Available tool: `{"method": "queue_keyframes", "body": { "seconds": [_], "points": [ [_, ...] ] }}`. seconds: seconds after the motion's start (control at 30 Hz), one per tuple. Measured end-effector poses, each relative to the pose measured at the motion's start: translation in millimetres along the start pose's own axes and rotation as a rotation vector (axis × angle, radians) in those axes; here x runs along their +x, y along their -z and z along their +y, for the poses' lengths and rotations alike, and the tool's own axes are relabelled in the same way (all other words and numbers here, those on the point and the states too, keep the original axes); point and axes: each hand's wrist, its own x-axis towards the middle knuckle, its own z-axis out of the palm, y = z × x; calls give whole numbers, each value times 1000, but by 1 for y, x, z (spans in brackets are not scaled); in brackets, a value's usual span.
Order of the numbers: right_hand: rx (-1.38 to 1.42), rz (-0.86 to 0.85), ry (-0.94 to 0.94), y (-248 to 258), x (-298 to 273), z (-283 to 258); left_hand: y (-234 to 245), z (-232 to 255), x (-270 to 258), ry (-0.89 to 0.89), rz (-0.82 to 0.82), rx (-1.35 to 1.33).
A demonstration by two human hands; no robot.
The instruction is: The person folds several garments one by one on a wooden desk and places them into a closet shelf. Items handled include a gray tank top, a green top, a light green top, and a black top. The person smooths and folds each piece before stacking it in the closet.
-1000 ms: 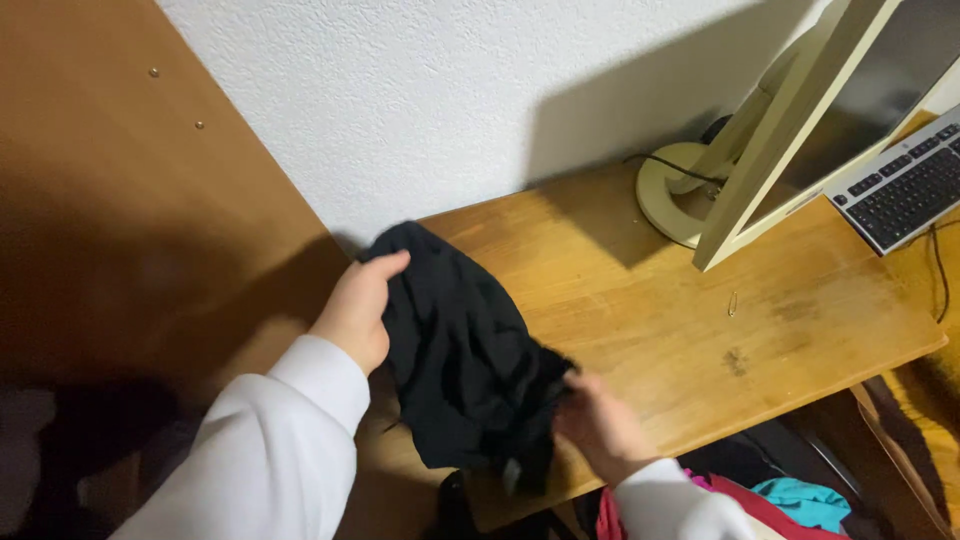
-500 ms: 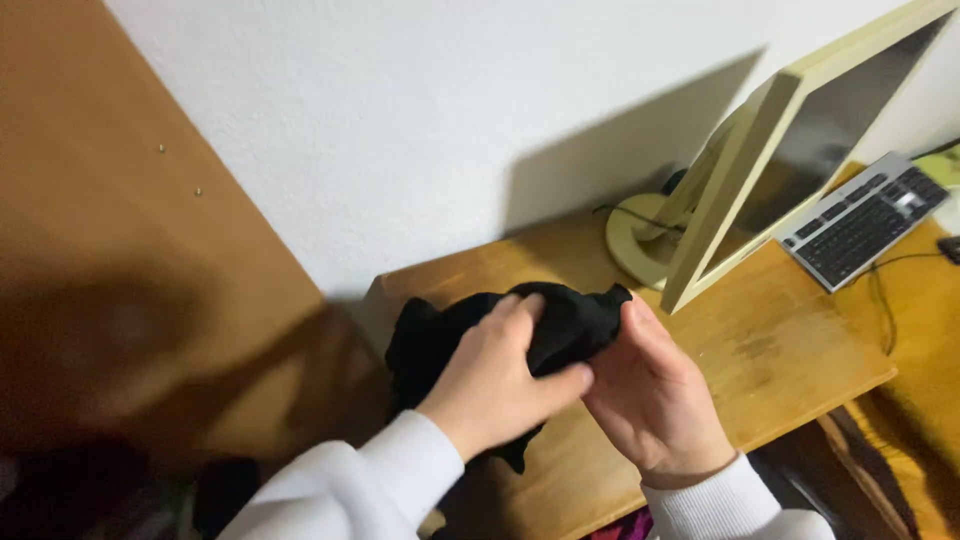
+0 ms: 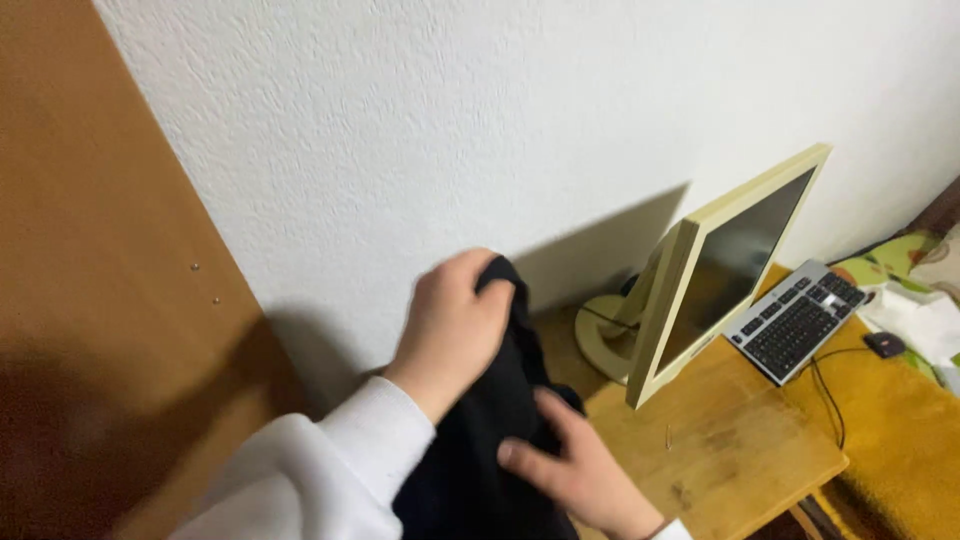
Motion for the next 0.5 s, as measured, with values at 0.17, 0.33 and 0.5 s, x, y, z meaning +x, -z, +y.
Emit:
{"method": "queue_keyframes", "body": {
  "seconds": [0.17,0.33,0.5],
  "points": [
    [-820,-114,-134,27,10,30,48,1,13,119,222,-13],
    [-1077,163,52,73,26,-53,69,-45,21,30,414,156],
    [-1322,427,176,98,37,-125,94,-64,34,-57,473,120]
  ]
}}
